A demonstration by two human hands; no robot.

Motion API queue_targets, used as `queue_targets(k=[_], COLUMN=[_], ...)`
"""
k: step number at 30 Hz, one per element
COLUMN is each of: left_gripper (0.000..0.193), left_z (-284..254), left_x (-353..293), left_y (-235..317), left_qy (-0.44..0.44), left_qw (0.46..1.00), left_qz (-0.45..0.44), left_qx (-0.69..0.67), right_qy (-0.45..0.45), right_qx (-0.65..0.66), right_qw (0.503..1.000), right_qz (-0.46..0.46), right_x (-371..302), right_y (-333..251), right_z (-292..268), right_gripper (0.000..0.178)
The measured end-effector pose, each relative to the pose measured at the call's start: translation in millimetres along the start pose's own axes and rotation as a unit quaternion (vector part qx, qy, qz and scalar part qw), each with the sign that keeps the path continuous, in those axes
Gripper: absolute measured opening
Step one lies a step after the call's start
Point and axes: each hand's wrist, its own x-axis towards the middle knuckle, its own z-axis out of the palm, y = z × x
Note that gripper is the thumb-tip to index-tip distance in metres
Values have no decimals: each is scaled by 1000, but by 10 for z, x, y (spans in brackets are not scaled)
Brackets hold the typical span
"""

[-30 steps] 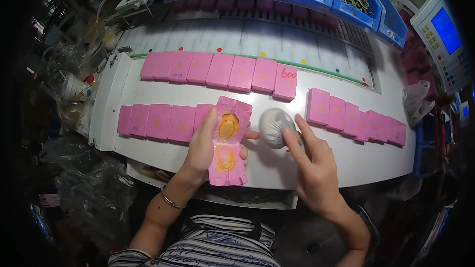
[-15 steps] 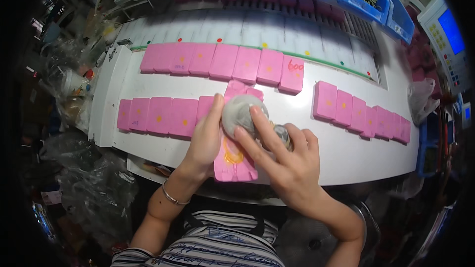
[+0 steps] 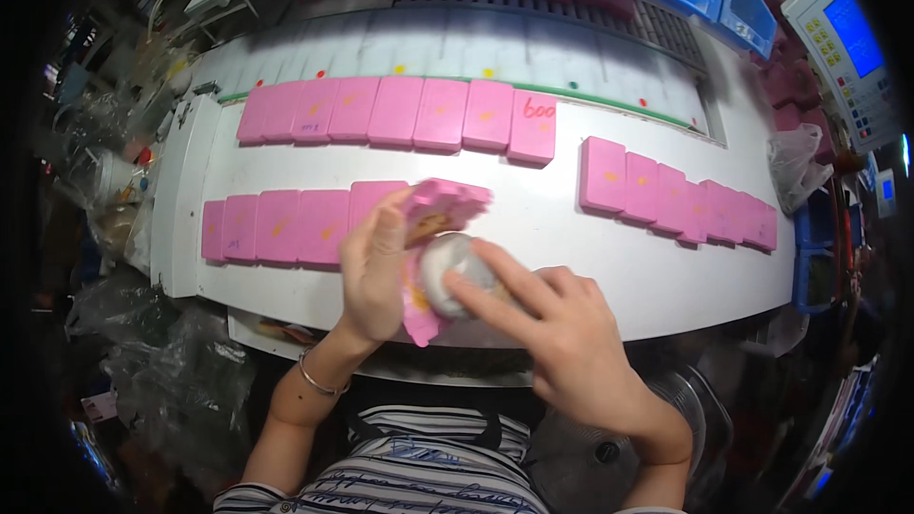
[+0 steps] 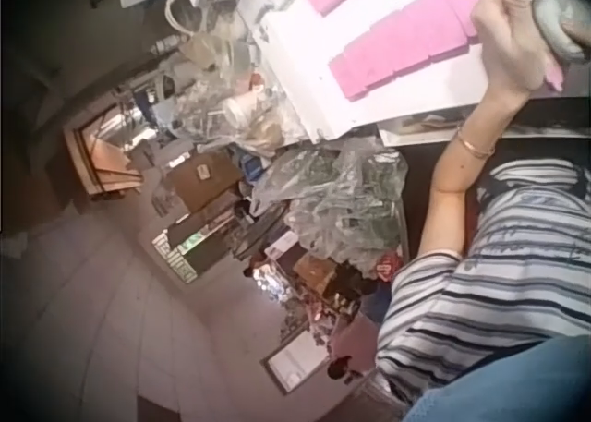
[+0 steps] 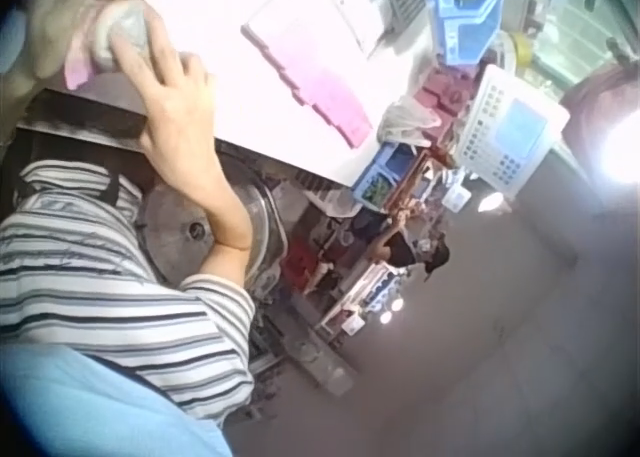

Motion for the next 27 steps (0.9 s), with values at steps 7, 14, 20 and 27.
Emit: queue_targets(k=[7,14,20,27], left_gripper=[50,68,59,46], left_z=[19,-104,-273,-1085], left_x=[-44,-9,24,681], left_y=[35,68,227,431], left_qy=[-97,-182,-162,79], left_qw=[974,980,982,978], left_qz=[-106,-31,-83,-126], left_qx=[-176,-69,-39,-147], right_qy=[188,253,234,136], right_qx=[34,364,348,93], right_qw=[981,895,906,986], right_qz=[44,57,50,-25], right_x=[40,242,434,724], right_y=[9,24,-75,10], right_z=[200,314,333,603], right_gripper=[56,24,29,83])
